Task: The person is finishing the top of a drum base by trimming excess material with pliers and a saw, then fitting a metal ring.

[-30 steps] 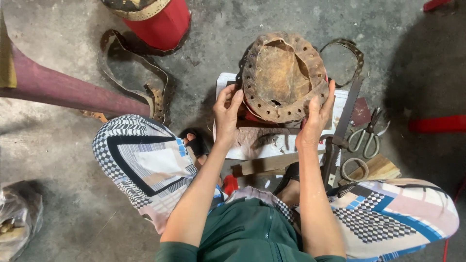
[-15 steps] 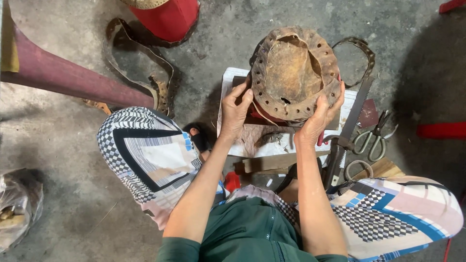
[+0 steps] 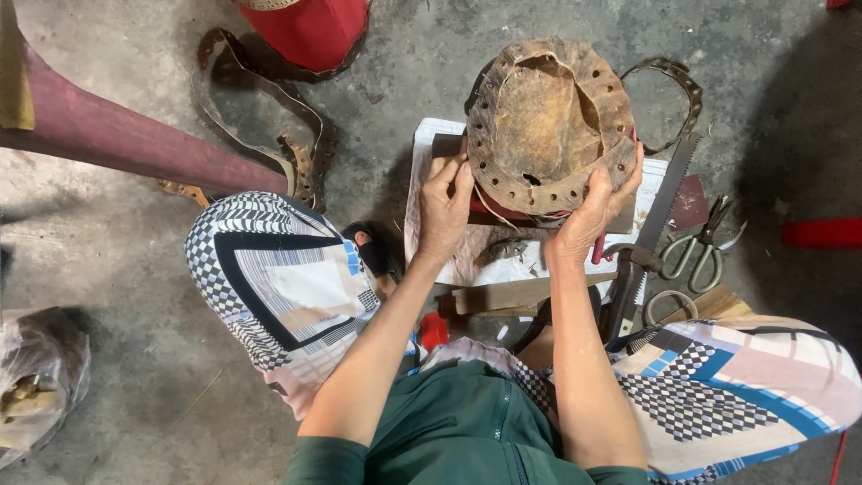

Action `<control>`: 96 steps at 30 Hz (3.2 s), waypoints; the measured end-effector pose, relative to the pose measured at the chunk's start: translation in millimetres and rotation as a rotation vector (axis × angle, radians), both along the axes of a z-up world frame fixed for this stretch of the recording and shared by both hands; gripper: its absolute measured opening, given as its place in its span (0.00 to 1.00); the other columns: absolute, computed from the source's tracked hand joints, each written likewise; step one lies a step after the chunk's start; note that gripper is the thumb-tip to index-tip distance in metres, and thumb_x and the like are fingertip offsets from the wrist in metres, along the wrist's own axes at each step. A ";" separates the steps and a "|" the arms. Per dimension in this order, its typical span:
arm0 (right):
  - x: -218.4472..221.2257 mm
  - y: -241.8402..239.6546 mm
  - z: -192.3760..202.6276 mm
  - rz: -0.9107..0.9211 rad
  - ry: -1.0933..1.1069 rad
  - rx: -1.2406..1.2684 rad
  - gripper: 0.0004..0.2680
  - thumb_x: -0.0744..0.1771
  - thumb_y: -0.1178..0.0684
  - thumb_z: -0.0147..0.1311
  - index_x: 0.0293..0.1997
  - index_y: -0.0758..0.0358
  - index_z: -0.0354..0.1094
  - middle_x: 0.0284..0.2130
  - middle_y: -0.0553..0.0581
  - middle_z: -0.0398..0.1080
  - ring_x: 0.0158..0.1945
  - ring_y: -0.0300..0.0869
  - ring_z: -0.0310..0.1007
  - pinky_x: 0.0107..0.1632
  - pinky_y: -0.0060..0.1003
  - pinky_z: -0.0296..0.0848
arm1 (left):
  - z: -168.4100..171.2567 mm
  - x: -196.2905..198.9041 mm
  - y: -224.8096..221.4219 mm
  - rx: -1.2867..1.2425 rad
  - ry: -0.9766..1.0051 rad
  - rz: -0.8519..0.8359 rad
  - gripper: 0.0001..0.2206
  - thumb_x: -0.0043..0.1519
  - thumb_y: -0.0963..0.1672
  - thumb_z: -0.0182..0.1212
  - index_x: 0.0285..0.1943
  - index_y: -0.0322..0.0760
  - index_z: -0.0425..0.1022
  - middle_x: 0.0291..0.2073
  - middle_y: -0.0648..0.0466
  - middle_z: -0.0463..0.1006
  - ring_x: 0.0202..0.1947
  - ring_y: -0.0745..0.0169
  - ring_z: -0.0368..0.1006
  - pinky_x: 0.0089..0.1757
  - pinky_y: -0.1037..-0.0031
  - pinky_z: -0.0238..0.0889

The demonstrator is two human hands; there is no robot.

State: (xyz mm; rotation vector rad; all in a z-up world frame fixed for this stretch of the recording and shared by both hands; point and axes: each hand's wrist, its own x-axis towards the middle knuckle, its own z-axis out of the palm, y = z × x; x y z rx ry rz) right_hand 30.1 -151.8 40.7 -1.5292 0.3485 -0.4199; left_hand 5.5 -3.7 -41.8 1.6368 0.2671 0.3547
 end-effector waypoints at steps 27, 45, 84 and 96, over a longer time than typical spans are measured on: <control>0.0 1.2 8.1 0.020 -0.051 -0.007 0.20 0.73 0.47 0.47 0.76 0.46 0.49 0.74 0.70 0.40 0.78 0.61 0.35 0.78 0.55 0.38 | 29.0 -29.8 -42.8 0.530 -0.202 0.165 0.32 0.71 0.56 0.42 0.76 0.29 0.57 0.66 0.39 0.64 0.68 0.38 0.59 0.65 0.55 0.51; 9.9 -17.8 -28.5 0.058 -0.049 -0.109 0.20 0.73 0.49 0.45 0.76 0.47 0.47 0.73 0.67 0.43 0.77 0.59 0.40 0.77 0.57 0.42 | 15.5 -18.3 -19.0 0.518 -0.251 0.097 0.41 0.51 0.51 0.76 0.71 0.31 0.61 0.51 0.42 0.71 0.53 0.39 0.71 0.54 0.55 0.66; -90.8 -28.6 -93.3 0.119 0.350 -0.146 0.17 0.74 0.43 0.36 0.66 0.59 0.65 0.60 0.65 0.69 0.65 0.55 0.66 0.67 0.51 0.62 | 90.3 38.0 26.0 1.213 -0.776 -0.592 0.12 0.71 0.47 0.54 0.55 0.40 0.79 0.43 0.48 0.76 0.45 0.50 0.71 0.49 0.61 0.60; -131.5 -53.2 -130.4 0.046 0.591 -0.099 0.09 0.68 0.59 0.51 0.44 0.52 0.80 0.31 0.51 0.80 0.32 0.39 0.80 0.39 0.35 0.78 | 87.7 41.0 22.0 1.235 -0.859 -0.588 0.11 0.70 0.45 0.58 0.57 0.37 0.79 0.40 0.45 0.76 0.41 0.48 0.73 0.52 0.59 0.66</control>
